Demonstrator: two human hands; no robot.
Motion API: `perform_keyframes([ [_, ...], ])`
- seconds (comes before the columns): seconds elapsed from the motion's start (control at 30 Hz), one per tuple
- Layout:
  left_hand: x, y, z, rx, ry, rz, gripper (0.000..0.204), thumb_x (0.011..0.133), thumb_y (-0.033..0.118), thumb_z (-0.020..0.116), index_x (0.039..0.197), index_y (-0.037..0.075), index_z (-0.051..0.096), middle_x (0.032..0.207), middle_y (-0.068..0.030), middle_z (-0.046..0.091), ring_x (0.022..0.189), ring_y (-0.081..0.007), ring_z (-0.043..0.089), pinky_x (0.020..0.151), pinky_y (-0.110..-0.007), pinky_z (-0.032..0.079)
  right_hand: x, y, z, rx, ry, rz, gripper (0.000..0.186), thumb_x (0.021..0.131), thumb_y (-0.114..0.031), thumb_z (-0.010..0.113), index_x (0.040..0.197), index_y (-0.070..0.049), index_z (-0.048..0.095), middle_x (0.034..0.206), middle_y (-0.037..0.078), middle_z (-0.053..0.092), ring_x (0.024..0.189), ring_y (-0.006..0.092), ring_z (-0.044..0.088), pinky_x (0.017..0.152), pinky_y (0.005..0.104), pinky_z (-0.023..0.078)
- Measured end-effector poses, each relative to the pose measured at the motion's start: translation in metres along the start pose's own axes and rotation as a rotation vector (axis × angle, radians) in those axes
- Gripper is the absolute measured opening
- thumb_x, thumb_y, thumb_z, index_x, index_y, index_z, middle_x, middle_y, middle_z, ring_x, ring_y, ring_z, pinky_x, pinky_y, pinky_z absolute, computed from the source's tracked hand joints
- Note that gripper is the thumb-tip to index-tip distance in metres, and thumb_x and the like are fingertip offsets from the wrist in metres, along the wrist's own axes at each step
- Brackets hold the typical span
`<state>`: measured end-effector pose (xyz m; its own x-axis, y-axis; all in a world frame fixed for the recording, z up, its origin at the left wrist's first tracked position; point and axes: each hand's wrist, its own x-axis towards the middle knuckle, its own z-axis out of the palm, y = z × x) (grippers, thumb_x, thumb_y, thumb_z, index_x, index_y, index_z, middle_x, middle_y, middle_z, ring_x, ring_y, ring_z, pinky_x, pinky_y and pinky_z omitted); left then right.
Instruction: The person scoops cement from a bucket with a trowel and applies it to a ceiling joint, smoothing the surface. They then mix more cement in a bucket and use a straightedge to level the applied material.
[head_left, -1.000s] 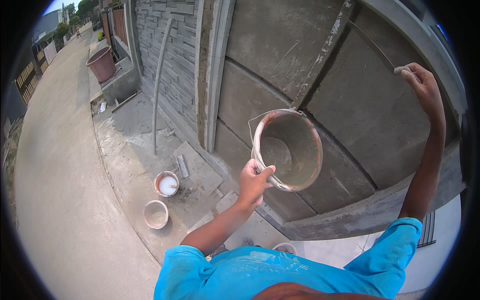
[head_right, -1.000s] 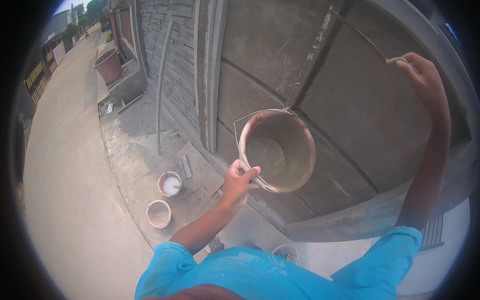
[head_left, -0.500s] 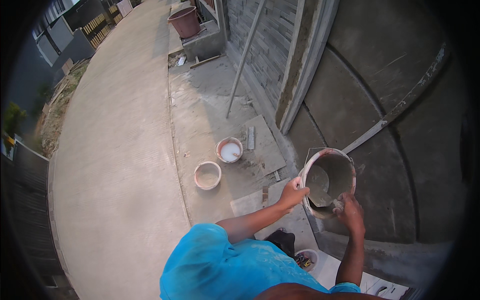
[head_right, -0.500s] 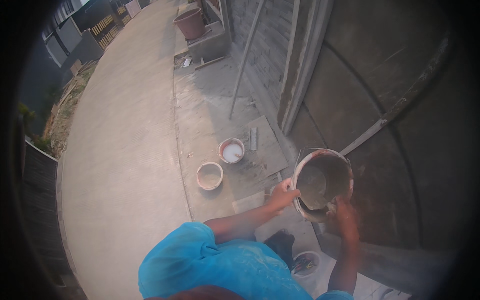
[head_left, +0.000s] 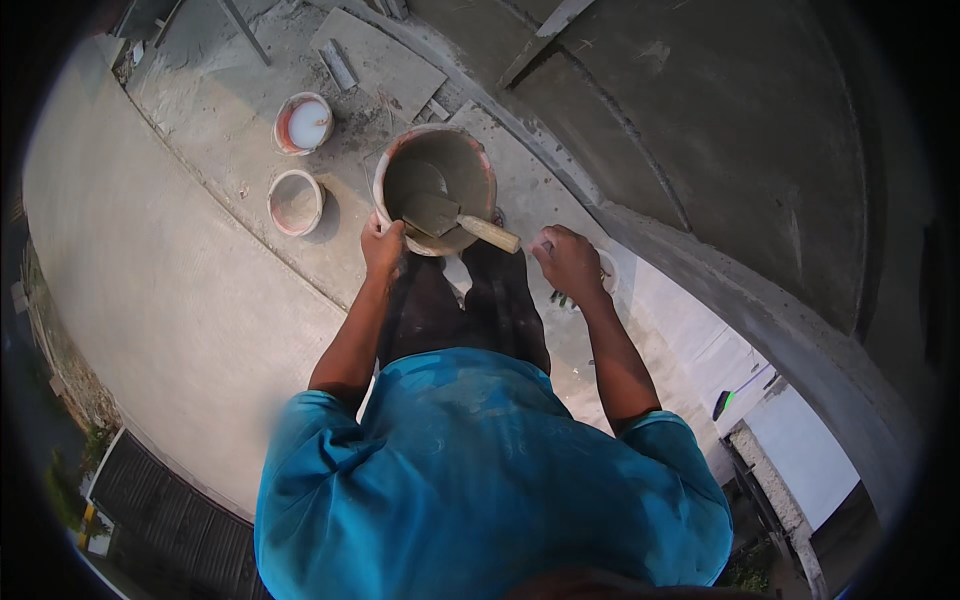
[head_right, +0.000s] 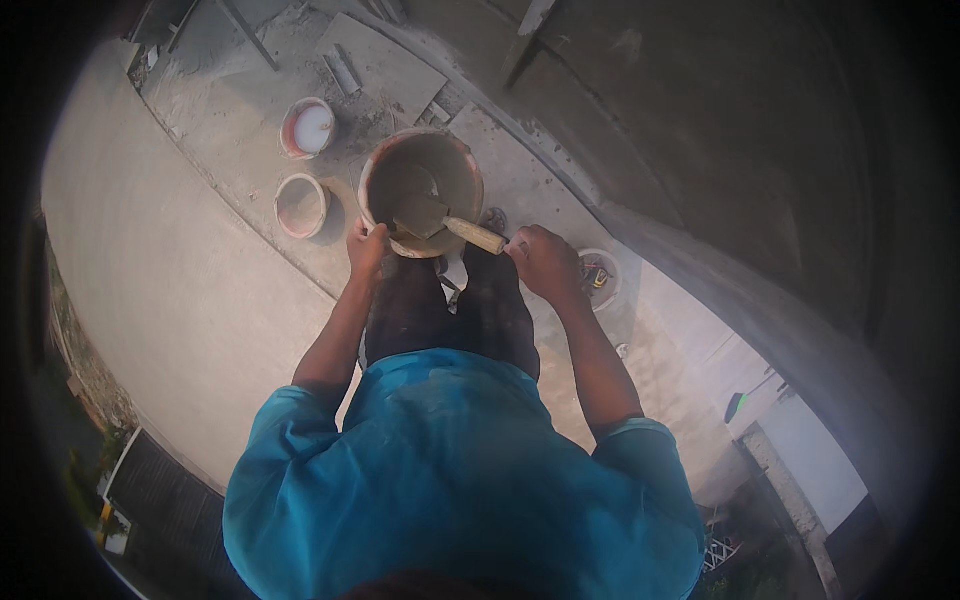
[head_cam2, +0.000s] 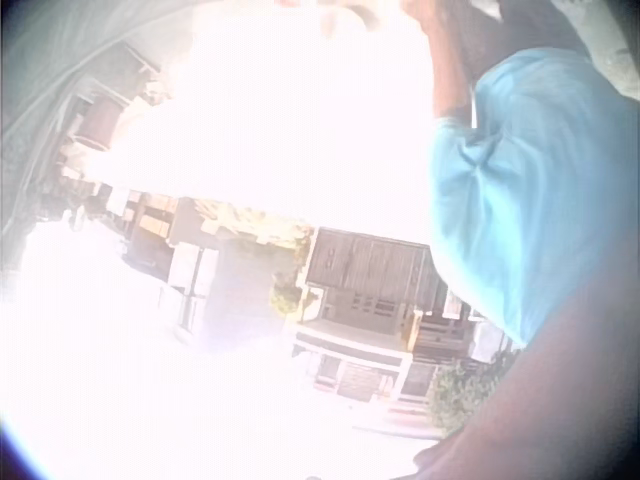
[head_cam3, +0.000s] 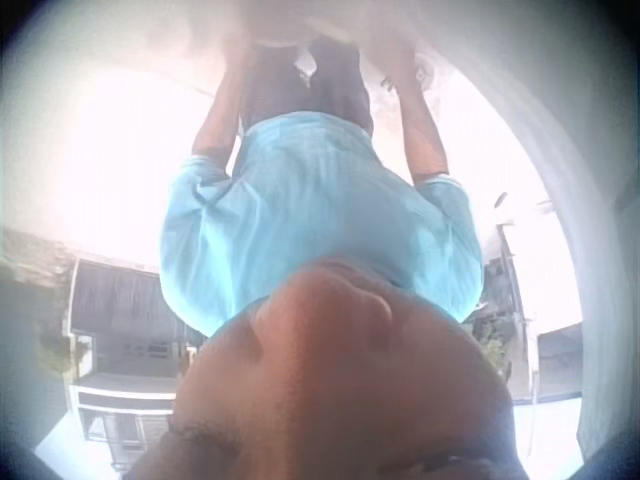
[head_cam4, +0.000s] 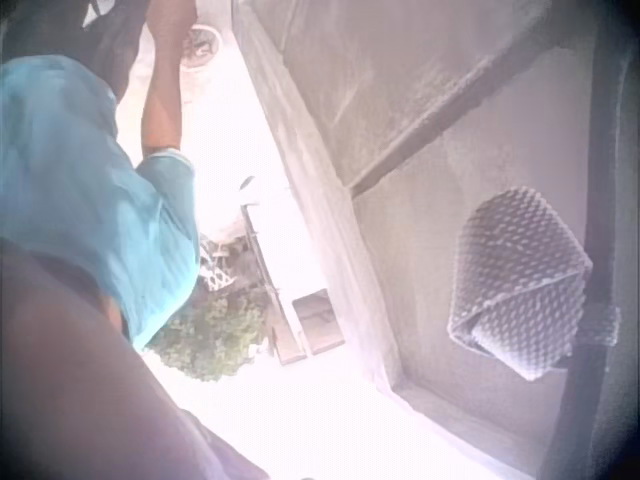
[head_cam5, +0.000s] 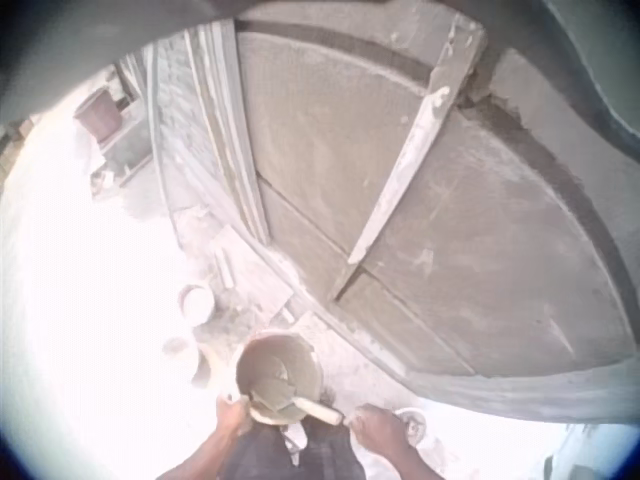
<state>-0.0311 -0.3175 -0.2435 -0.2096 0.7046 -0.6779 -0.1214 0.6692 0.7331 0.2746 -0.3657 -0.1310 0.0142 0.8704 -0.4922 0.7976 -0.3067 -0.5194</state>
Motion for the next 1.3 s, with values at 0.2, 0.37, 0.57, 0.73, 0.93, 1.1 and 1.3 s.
perform_keyframes([
  [0.2, 0.142, -0.099, -0.028, -0.083, 0.199, -0.169, 0.028, 0.090, 0.002, 0.055, 0.117, 0.008, 0.057, 0.093, -0.0055, 0.062, 0.080, -0.0151, 0.064, 0.061, -0.031, 0.056, 0.063, 0.153, 0.164, 0.283, 0.095, 0.386, 0.032, 0.090, -0.039, 0.067, 0.091, -0.007, 0.072, 0.083, 0.013, 0.073, 0.081, 0.0338, 0.071, 0.076, 0.0445, 0.054],
  [0.37, 0.295, -0.145, -0.049, -0.240, 0.202, -0.127, 0.033, 0.094, 0.006, 0.048, 0.126, 0.008, 0.050, 0.112, -0.0114, 0.060, 0.104, -0.0278, 0.063, 0.084, -0.050, 0.060, 0.203, 0.221, 0.355, 0.180, -0.197, 0.504, 0.027, 0.087, -0.035, 0.069, 0.092, -0.008, 0.073, 0.090, 0.015, 0.073, 0.092, 0.0339, 0.072, 0.083, 0.0477, 0.055],
  [0.57, 0.422, -0.158, -0.049, -0.187, 0.085, -0.056, 0.050, 0.086, -0.001, 0.052, 0.136, 0.005, 0.045, 0.129, -0.0158, 0.057, 0.118, -0.0333, 0.059, 0.101, -0.060, 0.049, 0.390, 0.198, 0.509, 0.010, -0.165, 0.546, 0.055, 0.087, -0.036, 0.072, 0.132, -0.011, 0.053, 0.133, 0.015, 0.053, 0.125, 0.0341, 0.055, 0.097, 0.0532, 0.048],
  [0.73, 0.462, -0.184, -0.059, -0.135, -0.002, -0.090, 0.043, 0.087, -0.002, 0.053, 0.130, 0.003, 0.049, 0.118, -0.0139, 0.063, 0.108, -0.0303, 0.064, 0.094, -0.056, 0.055, 0.423, 0.195, 0.582, -0.300, 0.004, 0.475, 0.066, 0.081, -0.038, 0.076, 0.133, -0.008, 0.048, 0.130, 0.014, 0.049, 0.125, 0.0305, 0.052, 0.088, 0.0514, 0.052],
  [0.93, 0.473, -0.216, -0.034, -0.116, -0.081, -0.189, 0.042, 0.087, 0.000, 0.056, 0.129, 0.005, 0.052, 0.120, -0.0133, 0.061, 0.112, -0.0296, 0.061, 0.096, -0.056, 0.052, 0.339, 0.220, 0.539, -0.126, 0.078, 0.535, 0.067, 0.076, -0.035, 0.075, 0.130, -0.007, 0.046, 0.128, 0.017, 0.052, 0.121, 0.0355, 0.053, 0.090, 0.0522, 0.050],
  [1.1, 0.464, -0.251, 0.004, -0.118, -0.202, -0.270, 0.039, 0.087, -0.001, 0.056, 0.125, 0.004, 0.051, 0.119, -0.0131, 0.060, 0.111, -0.0270, 0.061, 0.093, -0.051, 0.054, 0.205, 0.275, 0.473, 0.150, 0.325, 0.686, 0.063, 0.080, -0.023, 0.074, 0.129, -0.007, 0.039, 0.117, 0.018, 0.056, 0.108, 0.0369, 0.060, 0.086, 0.0486, 0.049],
  [1.3, 0.459, -0.263, 0.063, -0.047, -0.414, -0.261, 0.036, 0.086, 0.000, 0.057, 0.121, 0.004, 0.052, 0.108, -0.0108, 0.064, 0.094, -0.0208, 0.066, 0.079, -0.038, 0.059, 0.131, 0.272, 0.397, 0.234, 0.559, 0.827, 0.073, 0.084, -0.018, 0.076, 0.138, -0.006, 0.029, 0.131, 0.023, 0.046, 0.117, 0.0373, 0.054, 0.097, 0.0463, 0.045],
])
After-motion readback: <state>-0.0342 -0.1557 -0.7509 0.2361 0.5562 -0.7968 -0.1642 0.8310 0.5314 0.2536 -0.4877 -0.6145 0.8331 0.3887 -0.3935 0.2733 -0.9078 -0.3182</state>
